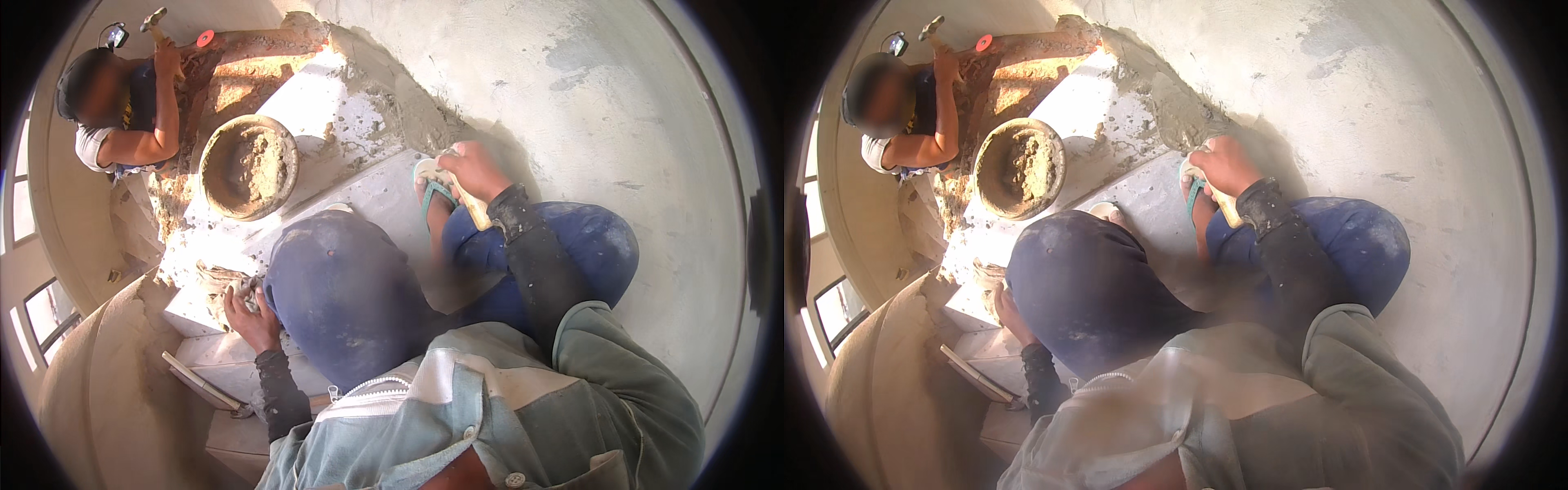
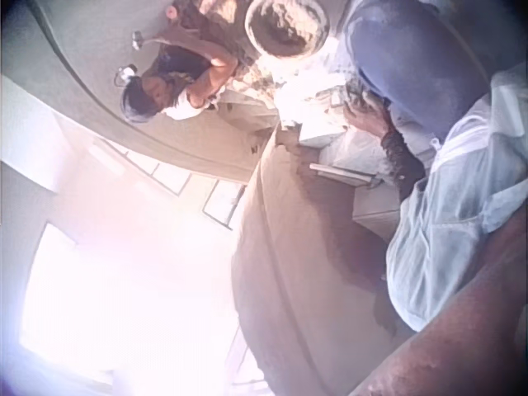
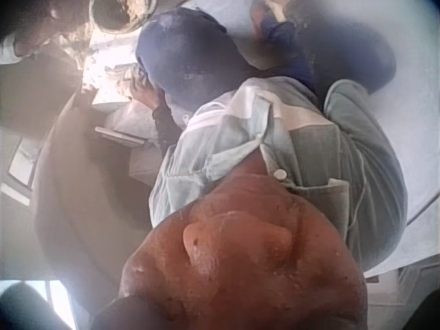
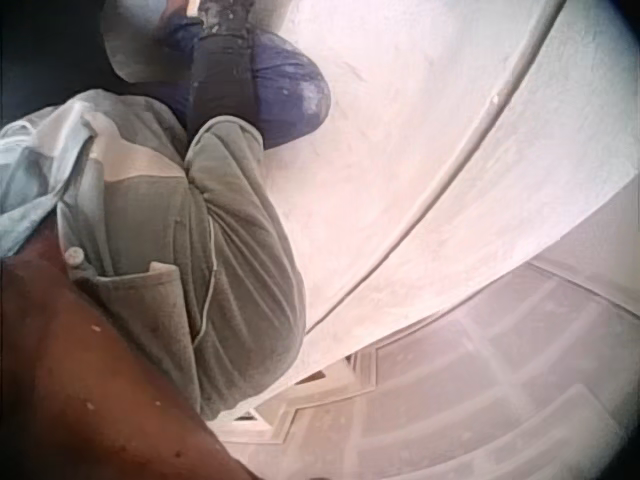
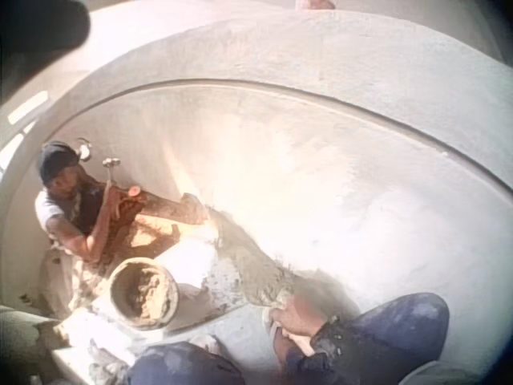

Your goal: The person applies mortar to concrete stairs using a trowel, spreading the mixture across the surface and edges.

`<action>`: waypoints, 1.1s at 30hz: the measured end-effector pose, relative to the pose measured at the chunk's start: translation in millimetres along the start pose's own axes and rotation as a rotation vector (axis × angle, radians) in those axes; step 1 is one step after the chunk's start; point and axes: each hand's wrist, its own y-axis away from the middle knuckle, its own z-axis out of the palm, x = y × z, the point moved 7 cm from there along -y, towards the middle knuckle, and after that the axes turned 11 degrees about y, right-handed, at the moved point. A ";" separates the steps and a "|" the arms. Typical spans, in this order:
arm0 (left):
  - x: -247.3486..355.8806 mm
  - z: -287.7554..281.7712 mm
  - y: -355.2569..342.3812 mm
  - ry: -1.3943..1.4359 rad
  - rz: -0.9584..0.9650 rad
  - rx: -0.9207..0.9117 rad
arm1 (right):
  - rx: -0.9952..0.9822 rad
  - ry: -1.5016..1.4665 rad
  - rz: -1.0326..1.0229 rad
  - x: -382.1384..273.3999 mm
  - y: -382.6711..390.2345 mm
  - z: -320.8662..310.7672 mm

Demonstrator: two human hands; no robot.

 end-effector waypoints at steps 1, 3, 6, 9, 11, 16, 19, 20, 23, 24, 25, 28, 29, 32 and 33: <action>4.5 -3.1 25.1 0.007 -0.006 -0.058 | 0.038 0.192 -0.065 -12.6 9.5 1.4; 11.3 -23.3 70.4 -0.275 0.112 -0.113 | -0.080 0.217 -0.070 -14.5 14.2 23.8; -16.8 -28.9 110.6 -0.387 0.225 -0.117 | -0.174 0.176 -0.058 4.7 18.6 40.6; -18.6 -30.1 118.2 -0.344 0.283 -0.121 | -0.140 0.026 -0.001 33.7 11.4 53.5; -20.5 -37.2 115.5 -0.331 0.272 -0.077 | -0.150 -0.022 0.016 42.7 6.5 60.9; -29.2 -50.2 118.2 -0.287 0.313 0.036 | -0.100 0.021 0.090 60.6 -47.4 44.5; -27.9 -47.9 114.2 -0.262 0.285 0.035 | 0.030 -0.002 0.139 94.4 -87.5 36.1; -28.4 -49.7 114.6 -0.261 0.278 0.041 | 0.021 0.023 0.125 96.0 -92.4 37.3; -24.9 -52.5 119.0 -0.271 0.273 0.055 | 0.025 0.115 0.090 99.5 -110.4 36.2; -22.8 -52.8 119.3 -0.277 0.276 0.056 | 0.042 0.167 0.084 101.9 -116.6 35.2; -22.2 -52.6 118.9 -0.276 0.266 0.034 | 0.058 0.214 0.083 108.4 -122.7 34.7; -19.4 -48.7 118.8 -0.282 0.282 0.051 | 0.123 0.202 0.161 128.3 -136.7 20.3; -20.1 -47.7 118.3 -0.282 0.276 0.046 | 0.155 0.183 0.161 130.6 -138.0 17.1; -21.4 -48.1 119.9 -0.294 0.261 0.034 | 0.225 0.141 0.156 132.2 -133.7 12.2; -21.3 -48.5 119.9 -0.306 0.259 0.036 | 0.232 0.136 0.149 131.0 -131.5 13.8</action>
